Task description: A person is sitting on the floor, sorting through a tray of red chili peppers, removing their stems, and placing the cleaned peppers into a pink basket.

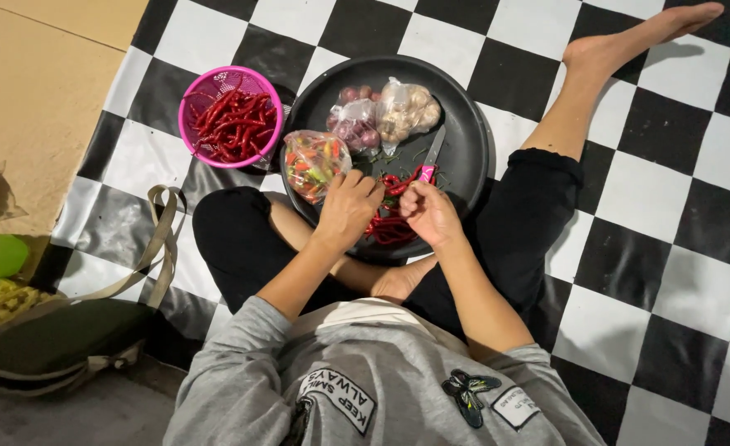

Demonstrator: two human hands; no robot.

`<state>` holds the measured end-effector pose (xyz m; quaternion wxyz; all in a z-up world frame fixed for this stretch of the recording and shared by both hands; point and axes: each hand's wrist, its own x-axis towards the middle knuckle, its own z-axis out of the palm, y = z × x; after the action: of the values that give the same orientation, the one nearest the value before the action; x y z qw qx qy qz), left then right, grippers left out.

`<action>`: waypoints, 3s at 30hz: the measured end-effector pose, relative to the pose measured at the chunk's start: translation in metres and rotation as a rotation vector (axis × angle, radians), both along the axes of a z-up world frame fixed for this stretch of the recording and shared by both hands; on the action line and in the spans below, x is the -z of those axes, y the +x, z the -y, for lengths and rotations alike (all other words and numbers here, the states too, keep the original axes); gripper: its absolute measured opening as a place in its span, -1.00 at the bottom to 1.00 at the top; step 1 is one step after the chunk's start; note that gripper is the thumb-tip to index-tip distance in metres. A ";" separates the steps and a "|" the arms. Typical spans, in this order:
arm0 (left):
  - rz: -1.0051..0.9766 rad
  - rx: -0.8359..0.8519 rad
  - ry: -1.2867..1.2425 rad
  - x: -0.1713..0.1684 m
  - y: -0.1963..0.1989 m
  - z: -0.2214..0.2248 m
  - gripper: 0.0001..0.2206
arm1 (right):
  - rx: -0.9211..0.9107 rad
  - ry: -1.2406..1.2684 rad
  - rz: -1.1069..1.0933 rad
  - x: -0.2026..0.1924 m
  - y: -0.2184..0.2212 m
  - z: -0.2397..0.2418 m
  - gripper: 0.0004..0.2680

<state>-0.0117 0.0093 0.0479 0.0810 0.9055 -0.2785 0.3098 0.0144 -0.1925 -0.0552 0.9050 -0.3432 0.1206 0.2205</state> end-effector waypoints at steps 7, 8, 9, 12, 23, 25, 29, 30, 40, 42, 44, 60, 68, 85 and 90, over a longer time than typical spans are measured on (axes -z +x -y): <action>-0.001 -0.115 0.080 0.010 0.025 -0.071 -0.90 | 0.012 0.009 -0.178 -0.002 0.008 0.014 -0.88; -0.048 -0.237 0.054 0.007 0.032 -0.089 -0.85 | 0.028 -0.194 -0.111 0.000 0.009 0.014 -0.88; -0.092 -0.357 0.026 0.003 0.039 -0.108 -0.80 | 0.046 -0.395 -0.042 0.003 0.010 0.014 -0.88; 0.140 -0.507 0.195 0.045 0.092 -0.204 -0.93 | 0.069 -0.495 -0.012 0.006 0.012 0.007 -0.89; -0.451 -0.713 -0.166 0.118 0.180 -0.296 -0.84 | 0.055 -0.596 -0.050 0.018 0.013 0.001 -0.92; -0.563 -0.697 -0.308 0.143 0.183 -0.299 -0.79 | 0.078 -0.610 -0.064 0.021 0.014 0.001 -0.92; -0.688 -0.781 -0.270 0.150 0.174 -0.288 -0.58 | 0.114 -0.803 0.066 0.031 0.015 0.004 -0.90; -0.639 -0.809 -0.213 0.150 0.174 -0.284 -0.58 | 0.122 -0.899 0.140 0.032 0.015 0.005 -0.89; -0.047 -0.230 -0.220 0.057 0.088 -0.061 -0.72 | 0.237 -1.313 0.317 0.097 0.028 0.029 -0.88; -0.057 -0.107 -0.051 0.094 0.075 -0.026 -0.98 | 0.235 -1.205 0.254 0.093 0.028 0.031 -0.84; -0.160 -0.094 -0.051 0.121 0.063 0.003 -0.94 | 0.241 -1.194 0.259 0.086 0.025 0.030 -0.85; -0.456 -0.285 -0.341 0.087 0.031 0.019 -0.93 | 0.206 -1.118 0.293 0.068 0.026 0.023 -0.90; -1.440 -0.468 -1.609 0.122 0.043 0.017 -0.82 | 0.136 -1.114 0.303 0.071 0.022 0.021 -0.88; -1.448 0.116 -1.952 0.107 0.042 0.022 -0.69 | 0.141 -0.852 0.327 0.019 0.009 0.003 -0.88; -1.172 0.097 -1.927 0.089 0.040 0.024 -0.71 | 0.104 -0.690 0.311 0.007 0.001 -0.006 -0.87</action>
<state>0.0284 -0.0151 -0.0406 0.8760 0.4593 0.1229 -0.0808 0.0152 -0.1865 -0.0622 0.7538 -0.6505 0.0662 0.0657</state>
